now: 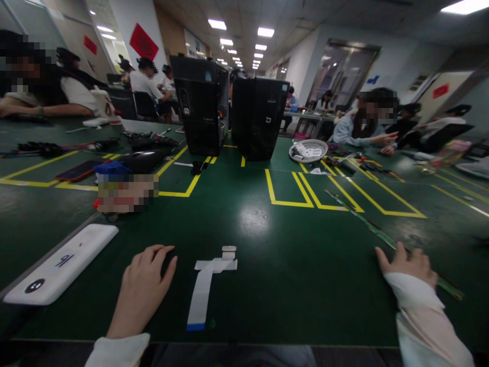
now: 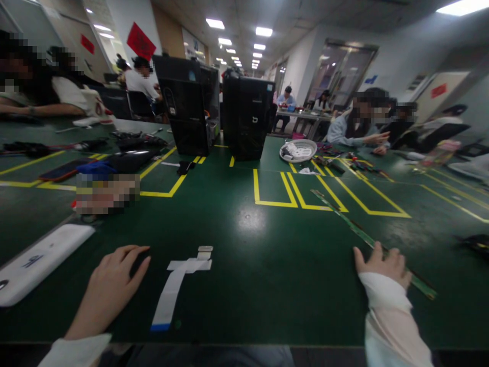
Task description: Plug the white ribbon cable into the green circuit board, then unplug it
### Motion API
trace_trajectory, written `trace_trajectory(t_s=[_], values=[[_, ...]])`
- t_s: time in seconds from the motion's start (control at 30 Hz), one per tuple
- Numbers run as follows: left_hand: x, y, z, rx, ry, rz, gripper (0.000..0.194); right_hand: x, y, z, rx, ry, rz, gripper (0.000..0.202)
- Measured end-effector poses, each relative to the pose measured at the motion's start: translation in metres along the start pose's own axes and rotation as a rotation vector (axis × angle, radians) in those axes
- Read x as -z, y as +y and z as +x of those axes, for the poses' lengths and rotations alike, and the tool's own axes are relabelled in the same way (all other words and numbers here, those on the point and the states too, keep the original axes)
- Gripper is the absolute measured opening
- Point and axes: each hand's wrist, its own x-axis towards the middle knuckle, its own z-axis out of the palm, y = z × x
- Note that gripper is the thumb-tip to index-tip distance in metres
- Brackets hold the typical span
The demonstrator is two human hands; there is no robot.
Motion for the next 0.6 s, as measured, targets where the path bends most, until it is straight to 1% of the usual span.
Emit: trace_trajectory(t_s=[0.07,0.1,0.17,0.23,0.3,0.43,0.5,0.6], values=[[0.0,-0.001,0.0,0.001,-0.004,0.0,0.052,0.005,0.011,-0.017,-0.141,0.057,0.005,0.093],[0.0,-0.001,0.0,0.003,-0.007,-0.001,0.053,0.007,0.016,-0.023,-0.205,0.064,0.009,0.094],[0.001,0.0,-0.001,0.008,-0.014,0.0,0.053,0.01,0.025,-0.031,-0.29,0.035,0.023,0.095],[0.001,0.001,-0.001,0.018,-0.02,0.006,0.054,0.011,0.032,-0.033,-0.317,-0.001,0.045,0.095],[0.001,0.001,-0.001,0.023,-0.028,0.011,0.054,0.01,0.037,-0.031,-0.298,-0.002,0.057,0.097],[0.002,0.002,0.0,0.025,-0.05,0.005,0.056,0.005,0.05,-0.011,-0.214,0.014,0.083,0.103],[0.002,0.001,0.0,0.029,-0.053,0.004,0.056,0.0,0.062,0.007,-0.183,0.008,0.111,0.102],[0.002,0.0,-0.001,0.023,-0.045,0.011,0.056,-0.008,0.083,0.042,-0.151,-0.046,0.156,0.093]])
